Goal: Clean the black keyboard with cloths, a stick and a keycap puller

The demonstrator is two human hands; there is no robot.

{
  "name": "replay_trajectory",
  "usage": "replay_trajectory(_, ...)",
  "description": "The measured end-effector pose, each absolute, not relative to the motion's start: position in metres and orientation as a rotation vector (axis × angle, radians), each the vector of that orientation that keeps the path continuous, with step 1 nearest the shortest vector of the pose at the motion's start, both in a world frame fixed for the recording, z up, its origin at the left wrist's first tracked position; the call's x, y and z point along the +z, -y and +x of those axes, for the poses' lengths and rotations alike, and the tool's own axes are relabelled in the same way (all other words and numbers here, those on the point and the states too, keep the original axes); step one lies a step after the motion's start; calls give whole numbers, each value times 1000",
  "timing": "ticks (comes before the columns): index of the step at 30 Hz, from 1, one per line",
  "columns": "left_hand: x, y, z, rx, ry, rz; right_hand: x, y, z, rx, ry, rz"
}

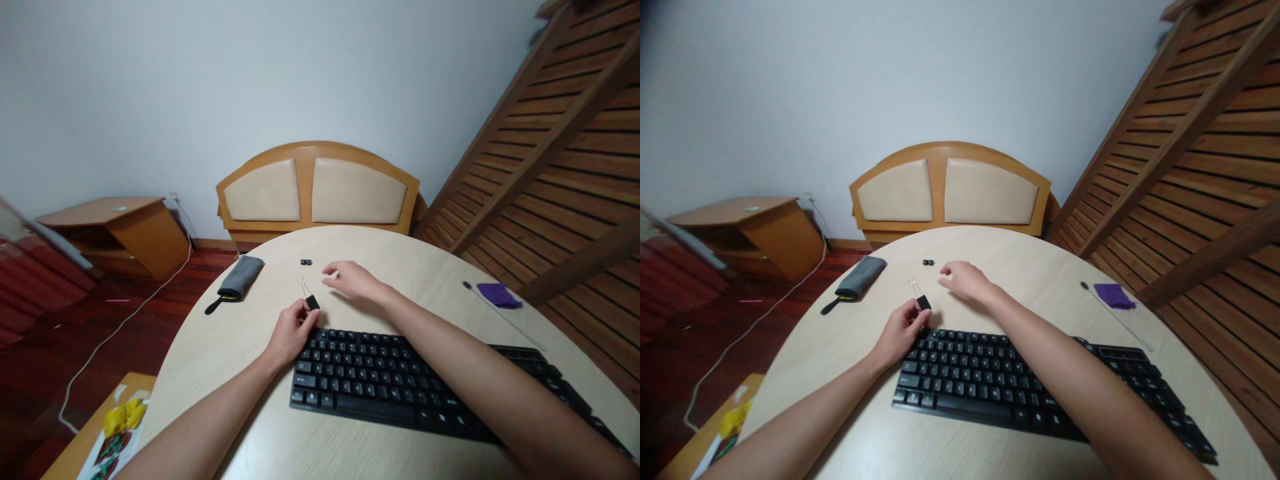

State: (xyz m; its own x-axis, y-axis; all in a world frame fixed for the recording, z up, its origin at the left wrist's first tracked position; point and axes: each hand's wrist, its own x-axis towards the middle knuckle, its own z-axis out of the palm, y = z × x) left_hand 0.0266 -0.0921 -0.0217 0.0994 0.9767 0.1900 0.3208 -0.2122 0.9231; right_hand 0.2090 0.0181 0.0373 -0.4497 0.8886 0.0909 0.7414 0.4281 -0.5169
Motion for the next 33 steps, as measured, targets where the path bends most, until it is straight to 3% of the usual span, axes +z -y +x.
replay_trajectory(8,-16,94,27,1204,-1226,1629,28,77,256,827,2505,-1016)
replay_trajectory(33,-10,97,28,1153,-1163,1646,12,83,255,637,2458,-920)
